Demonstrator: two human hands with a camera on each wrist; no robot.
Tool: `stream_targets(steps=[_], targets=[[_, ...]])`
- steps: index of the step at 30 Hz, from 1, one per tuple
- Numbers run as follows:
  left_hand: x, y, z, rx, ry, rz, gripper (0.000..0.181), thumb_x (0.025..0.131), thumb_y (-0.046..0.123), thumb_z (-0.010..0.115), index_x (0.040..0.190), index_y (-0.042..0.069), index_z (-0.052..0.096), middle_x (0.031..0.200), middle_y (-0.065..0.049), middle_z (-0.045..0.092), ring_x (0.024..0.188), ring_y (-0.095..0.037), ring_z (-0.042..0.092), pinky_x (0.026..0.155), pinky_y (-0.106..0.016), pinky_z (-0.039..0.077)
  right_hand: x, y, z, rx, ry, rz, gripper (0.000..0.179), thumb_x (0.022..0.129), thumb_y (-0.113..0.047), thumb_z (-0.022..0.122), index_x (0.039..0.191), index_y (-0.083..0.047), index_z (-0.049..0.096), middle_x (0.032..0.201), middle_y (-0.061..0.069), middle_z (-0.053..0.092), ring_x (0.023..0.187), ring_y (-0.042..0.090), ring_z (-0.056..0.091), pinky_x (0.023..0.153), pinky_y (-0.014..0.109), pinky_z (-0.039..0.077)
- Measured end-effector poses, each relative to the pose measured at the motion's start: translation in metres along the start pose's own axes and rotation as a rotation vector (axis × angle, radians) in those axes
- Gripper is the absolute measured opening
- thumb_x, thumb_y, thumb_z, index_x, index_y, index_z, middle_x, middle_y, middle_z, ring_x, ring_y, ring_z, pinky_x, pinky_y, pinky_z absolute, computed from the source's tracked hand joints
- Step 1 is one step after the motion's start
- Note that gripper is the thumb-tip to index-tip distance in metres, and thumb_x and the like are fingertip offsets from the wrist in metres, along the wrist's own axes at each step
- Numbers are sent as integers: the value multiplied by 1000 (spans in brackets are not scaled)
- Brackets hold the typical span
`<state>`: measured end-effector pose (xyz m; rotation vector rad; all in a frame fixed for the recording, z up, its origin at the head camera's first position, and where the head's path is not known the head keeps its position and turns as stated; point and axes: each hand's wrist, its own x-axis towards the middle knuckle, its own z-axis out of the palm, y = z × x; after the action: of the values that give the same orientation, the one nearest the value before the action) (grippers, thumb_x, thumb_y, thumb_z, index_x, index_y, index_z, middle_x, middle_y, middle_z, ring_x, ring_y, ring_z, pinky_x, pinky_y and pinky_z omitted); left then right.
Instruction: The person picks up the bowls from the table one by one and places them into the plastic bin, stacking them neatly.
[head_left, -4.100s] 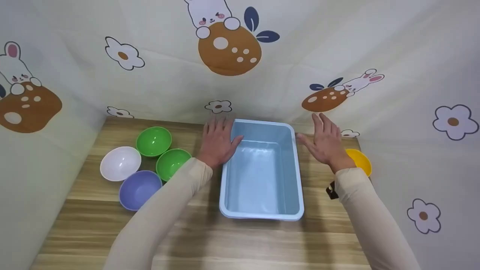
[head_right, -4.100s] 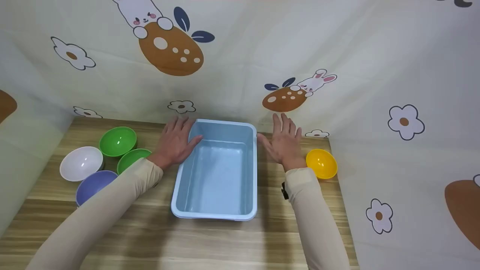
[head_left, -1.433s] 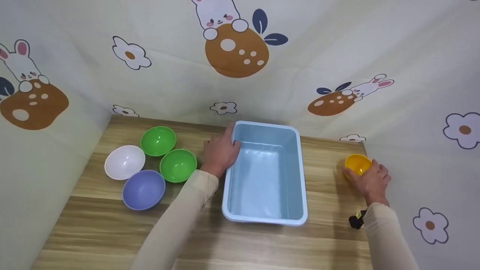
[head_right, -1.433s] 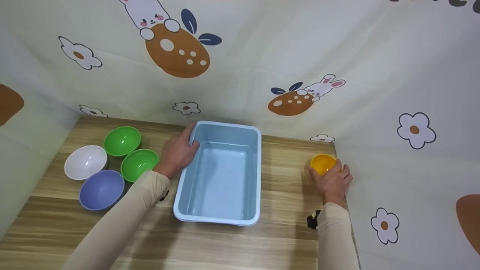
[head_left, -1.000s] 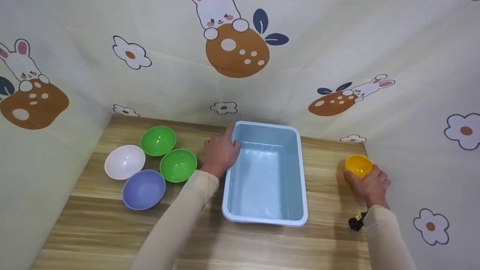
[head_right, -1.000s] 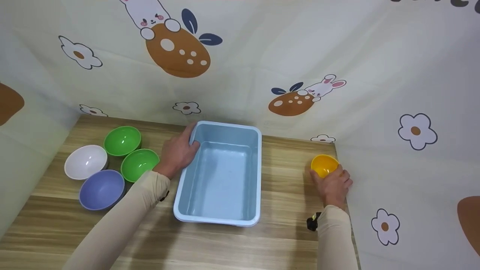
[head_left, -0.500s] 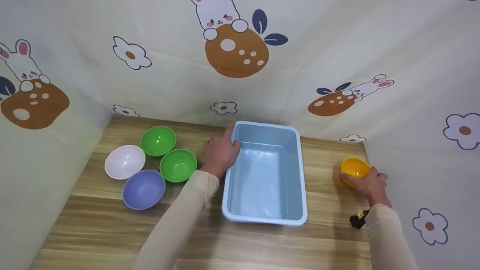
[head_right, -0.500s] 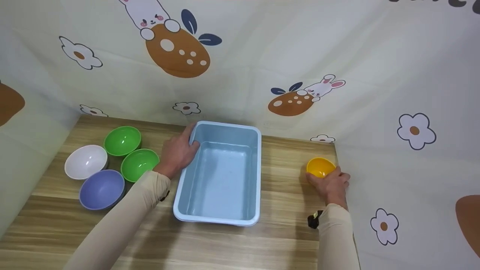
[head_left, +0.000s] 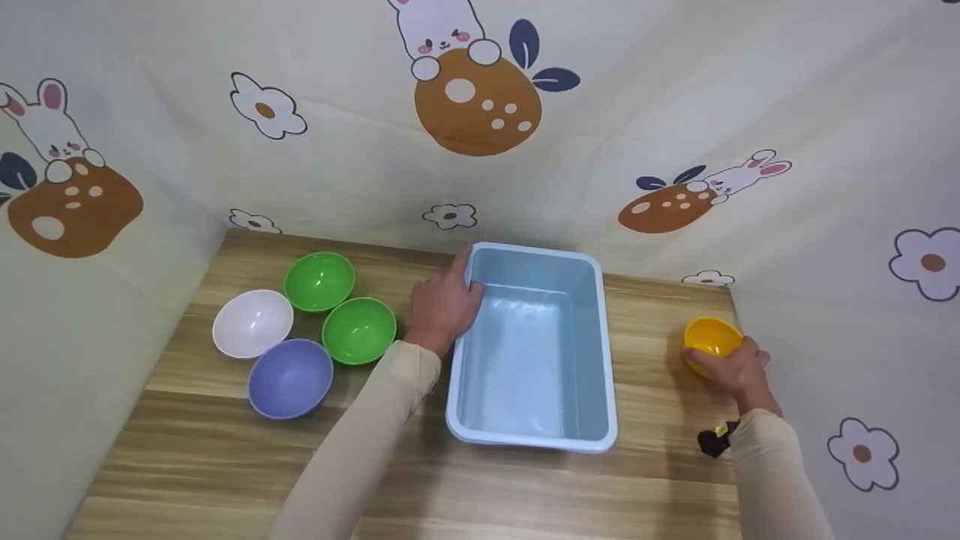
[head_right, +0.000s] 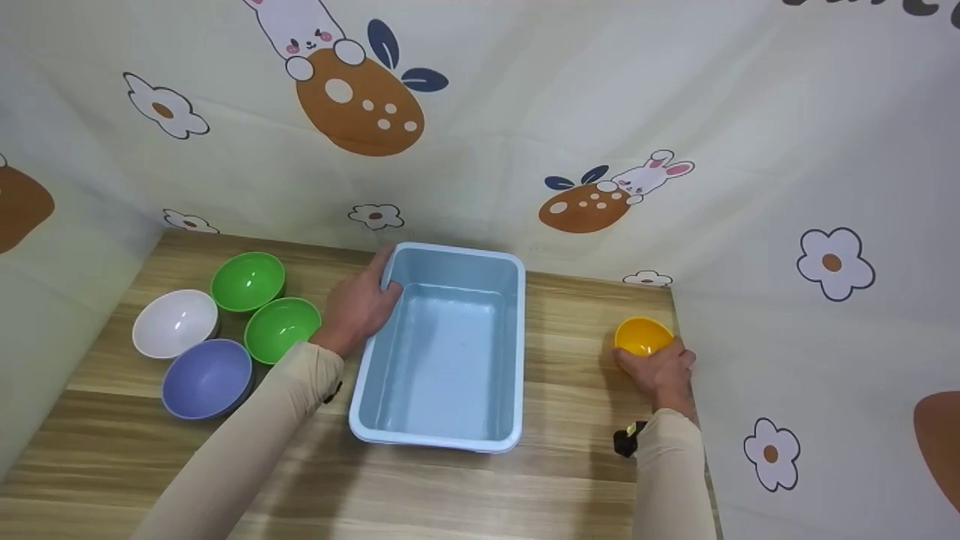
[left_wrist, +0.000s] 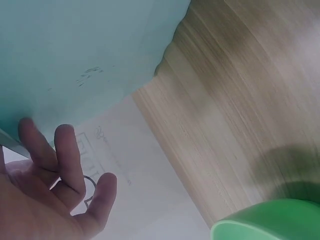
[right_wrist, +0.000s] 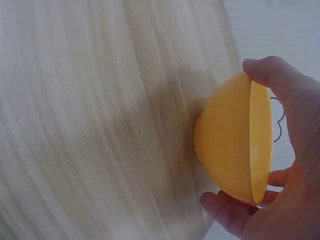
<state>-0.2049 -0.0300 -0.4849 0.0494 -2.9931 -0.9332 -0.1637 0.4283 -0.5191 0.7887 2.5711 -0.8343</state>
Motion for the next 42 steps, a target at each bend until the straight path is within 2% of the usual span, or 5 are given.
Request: stream_targets(steps=[5,10,25,32,42], targets=[[0,-1,-1,3,3,1,63,100,33,50,160,25,30,68,-5,64,59,-23,59,56,-36,42,0,0,2,35,-2,21,127,84,-61,71,156,10,-6,148,37,14,125,48,34,116,62,36],[-1,0,1,3,4,-6,63,100,33,51,160,25,30,66,-4,61,57,-23,57,50,-34,38,-2,1,2,40,0,28,127,83,-60,72,155,11,-5,147,36,15,125,48,34,116,63,36],[0,2,5,-37,4,-26,62,100,32,51,159,24,34,61,-3,59,54,-23,57,50,-35,38,-6,-5,-5,33,45,-56,124,83,-60,72,156,10,0,149,37,18,124,48,38,115,63,38],[1,1,3,-32,6,-22,63,100,33,52,159,26,33,64,-3,60,57,-23,58,51,-35,39,-11,-13,-11,0,85,-149,121,84,-60,71,156,11,5,145,37,23,119,46,40,108,62,42],[1,1,1,-19,0,-20,63,100,33,51,159,25,32,63,-3,59,55,-23,57,49,-34,37,-23,-30,-20,-11,64,-226,122,85,-60,72,157,10,3,148,38,22,121,47,41,111,65,41]])
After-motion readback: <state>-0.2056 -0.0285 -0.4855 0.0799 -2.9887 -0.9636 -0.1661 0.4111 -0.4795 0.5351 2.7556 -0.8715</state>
